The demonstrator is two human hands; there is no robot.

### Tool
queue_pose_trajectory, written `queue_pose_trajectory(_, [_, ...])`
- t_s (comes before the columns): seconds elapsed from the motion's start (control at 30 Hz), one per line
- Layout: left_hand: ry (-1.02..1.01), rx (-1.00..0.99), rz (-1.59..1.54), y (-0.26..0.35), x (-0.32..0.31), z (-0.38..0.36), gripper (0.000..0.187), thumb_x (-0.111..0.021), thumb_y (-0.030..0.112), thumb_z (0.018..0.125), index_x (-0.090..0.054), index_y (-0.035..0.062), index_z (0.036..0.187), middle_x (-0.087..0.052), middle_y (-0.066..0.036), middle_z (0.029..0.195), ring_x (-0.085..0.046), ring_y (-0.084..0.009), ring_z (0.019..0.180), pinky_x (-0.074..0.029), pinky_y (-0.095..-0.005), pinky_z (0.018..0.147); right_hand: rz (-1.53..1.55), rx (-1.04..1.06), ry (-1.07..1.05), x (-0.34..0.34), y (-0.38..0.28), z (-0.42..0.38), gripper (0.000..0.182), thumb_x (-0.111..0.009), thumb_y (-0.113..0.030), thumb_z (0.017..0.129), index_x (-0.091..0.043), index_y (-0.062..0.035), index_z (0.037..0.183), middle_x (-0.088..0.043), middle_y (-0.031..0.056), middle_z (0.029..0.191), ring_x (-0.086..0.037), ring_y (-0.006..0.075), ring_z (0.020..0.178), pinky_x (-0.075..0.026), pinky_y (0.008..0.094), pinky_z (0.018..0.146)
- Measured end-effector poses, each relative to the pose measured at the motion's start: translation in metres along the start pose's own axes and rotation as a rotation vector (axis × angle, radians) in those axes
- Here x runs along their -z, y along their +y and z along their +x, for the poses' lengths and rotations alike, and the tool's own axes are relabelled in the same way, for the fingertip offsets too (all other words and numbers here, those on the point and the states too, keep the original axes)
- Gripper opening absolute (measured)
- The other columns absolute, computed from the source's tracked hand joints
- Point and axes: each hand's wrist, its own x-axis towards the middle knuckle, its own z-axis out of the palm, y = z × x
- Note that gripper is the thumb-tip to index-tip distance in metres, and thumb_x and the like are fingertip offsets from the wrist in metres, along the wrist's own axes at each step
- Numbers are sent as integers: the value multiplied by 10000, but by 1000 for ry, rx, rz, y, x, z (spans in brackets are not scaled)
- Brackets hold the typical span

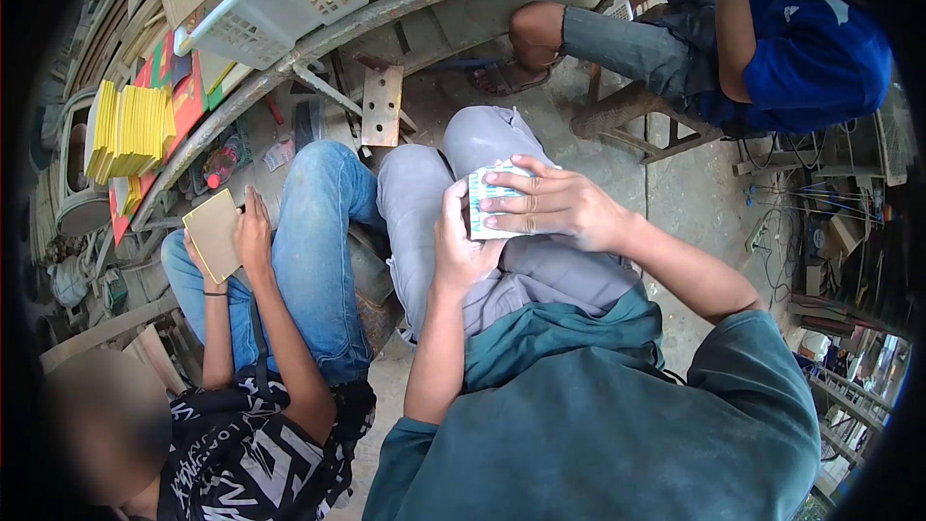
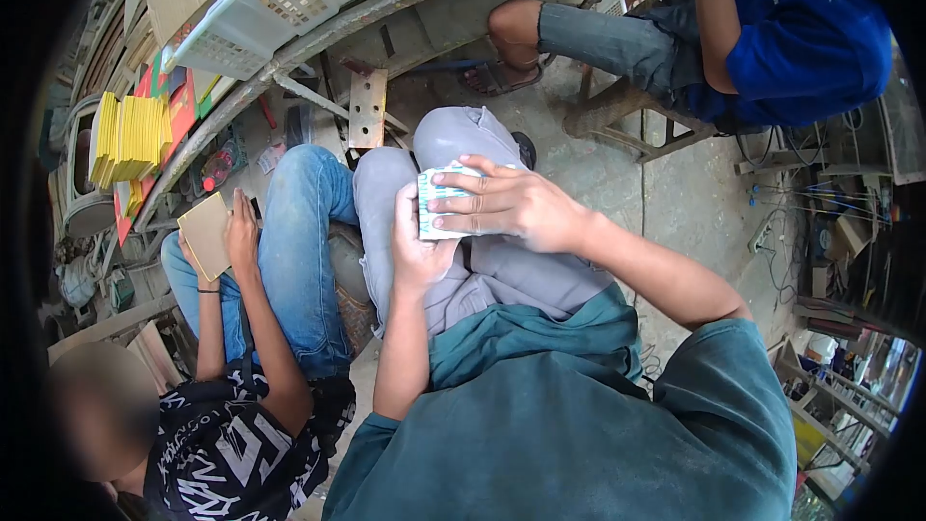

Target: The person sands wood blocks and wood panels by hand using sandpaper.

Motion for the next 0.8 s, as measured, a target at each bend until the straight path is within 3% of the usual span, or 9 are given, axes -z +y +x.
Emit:
queue_pose_trajectory(0.13, [-31,86,-292,7,-8,-1,623,-692,-34,791,-317,-50,1288,-494,-164,1214,-541,-214,1112,-464,-338,949,-248,-122,83,8,28,-7,465,-584,-18,717,-639,-93,1172,-610,57,1232,-491,299,1247,-332,516,1071])
queue_pose_trajectory(0.27, [-31,100,-292,22,-5,-6,613,-705,-16,793,-327,-68,1272,-510,-164,1200,-556,-223,1097,-456,-333,962,63,104,-99,16,-2,-7,448,-592,-37,726,-637,-89,1169,-607,82,1237,-490,295,1251,-310,503,1087])
queue_pose_trajectory(0.33, [-51,151,-426,33,-7,-9,608,-698,-3,804,-324,-60,1280,-494,-161,1224,-535,-234,1132,-446,-335,971,135,91,-44,17,7,-8,425,-597,-49,732,-642,-68,1154,-604,98,1239,-500,295,1242,-320,494,1085])
queue_pose_trajectory(0.4, [-64,44,-564,21,-14,-8,616,-698,28,817,-314,-54,1291,-476,-162,1248,-496,-232,1181,-441,-336,974,-249,-151,53,23,26,-8,411,-607,-60,734,-649,-60,1143,-596,102,1248,-498,296,1243,-323,492,1086])
queue_pose_trajectory(0.47, [0,24,-591,27,-15,-6,628,-703,49,820,-308,-51,1297,-465,-168,1262,-467,-230,1213,-428,-339,985,-206,-185,148,21,23,-12,438,-634,-95,715,-653,-75,1152,-590,103,1256,-498,296,1243,-311,487,1094])
queue_pose_trajectory(0.6, [85,-18,-561,37,-19,-13,611,-686,109,850,-305,-50,1300,-479,-180,1260,-499,-233,1181,-420,-347,990,84,-69,202,-2,-31,-12,604,-535,76,606,-637,-66,1184,-588,113,1261,-515,300,1228,-309,478,1093])
queue_pose_trajectory(0.67, [59,-67,-604,41,-26,-9,621,-682,154,861,-300,-49,1305,-483,-189,1267,-523,-235,1153,-447,-343,965,-138,-155,349,-13,-5,-23,567,-549,84,640,-642,-74,1177,-585,124,1263,-513,301,1231,-305,466,1093])
queue_pose_trajectory(0.73, [157,36,-838,58,-32,-5,654,-697,188,852,-298,-46,1313,-472,-201,1289,-532,-231,1140,-455,-327,943,-192,-429,519,-14,5,-17,554,-533,114,660,-638,-62,1175,-587,144,1253,-502,318,1240,-291,481,1093])
queue_pose_trajectory(0.8, [172,-8,-712,50,-30,-6,639,-680,247,866,-317,-50,1300,-497,-173,1256,-517,-245,1160,-453,-367,966,-223,-265,509,-10,-18,-16,530,-563,82,663,-640,-53,1170,-590,147,1250,-499,339,1240,-290,483,1090])
